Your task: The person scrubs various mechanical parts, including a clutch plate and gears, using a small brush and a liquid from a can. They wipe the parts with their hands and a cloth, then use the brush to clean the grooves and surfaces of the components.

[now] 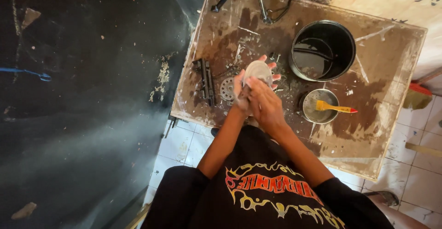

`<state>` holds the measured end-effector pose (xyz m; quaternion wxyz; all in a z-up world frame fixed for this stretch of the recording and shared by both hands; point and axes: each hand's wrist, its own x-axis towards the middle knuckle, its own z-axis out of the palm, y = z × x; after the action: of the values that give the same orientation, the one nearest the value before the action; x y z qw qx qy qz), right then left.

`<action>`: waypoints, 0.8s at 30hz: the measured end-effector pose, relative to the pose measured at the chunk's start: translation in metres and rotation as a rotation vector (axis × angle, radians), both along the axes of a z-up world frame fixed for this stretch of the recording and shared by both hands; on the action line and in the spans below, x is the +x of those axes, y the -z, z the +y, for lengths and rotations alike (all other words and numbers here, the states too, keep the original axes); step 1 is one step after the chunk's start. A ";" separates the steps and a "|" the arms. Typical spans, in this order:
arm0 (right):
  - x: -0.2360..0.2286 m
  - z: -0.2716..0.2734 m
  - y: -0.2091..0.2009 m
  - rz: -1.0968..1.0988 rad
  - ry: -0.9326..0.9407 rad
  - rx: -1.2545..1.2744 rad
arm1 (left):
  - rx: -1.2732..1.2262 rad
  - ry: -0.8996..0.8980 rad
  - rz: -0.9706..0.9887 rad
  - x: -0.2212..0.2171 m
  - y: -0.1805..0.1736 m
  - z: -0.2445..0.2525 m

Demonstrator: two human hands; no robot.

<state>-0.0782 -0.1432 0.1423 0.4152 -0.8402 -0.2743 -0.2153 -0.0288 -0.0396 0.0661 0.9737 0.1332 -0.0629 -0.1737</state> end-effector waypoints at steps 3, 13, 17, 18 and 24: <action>0.012 -0.001 -0.008 0.126 0.064 0.098 | 0.086 0.016 0.022 -0.008 -0.022 -0.001; 0.028 -0.020 -0.007 0.201 0.152 0.136 | -0.154 0.034 0.090 -0.014 0.064 -0.007; 0.020 -0.017 -0.003 0.023 0.100 -0.005 | 0.134 0.062 0.109 -0.013 -0.025 0.000; 0.016 -0.016 -0.002 0.001 0.053 -0.007 | 0.092 0.112 0.084 -0.012 -0.032 0.001; 0.021 -0.022 0.001 0.121 0.244 -0.044 | 0.108 0.135 0.058 -0.014 -0.004 -0.001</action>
<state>-0.0575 -0.1652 0.1411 0.3830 -0.8878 -0.1493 -0.2071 -0.0430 -0.0403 0.0706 0.9526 0.1760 -0.0341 -0.2456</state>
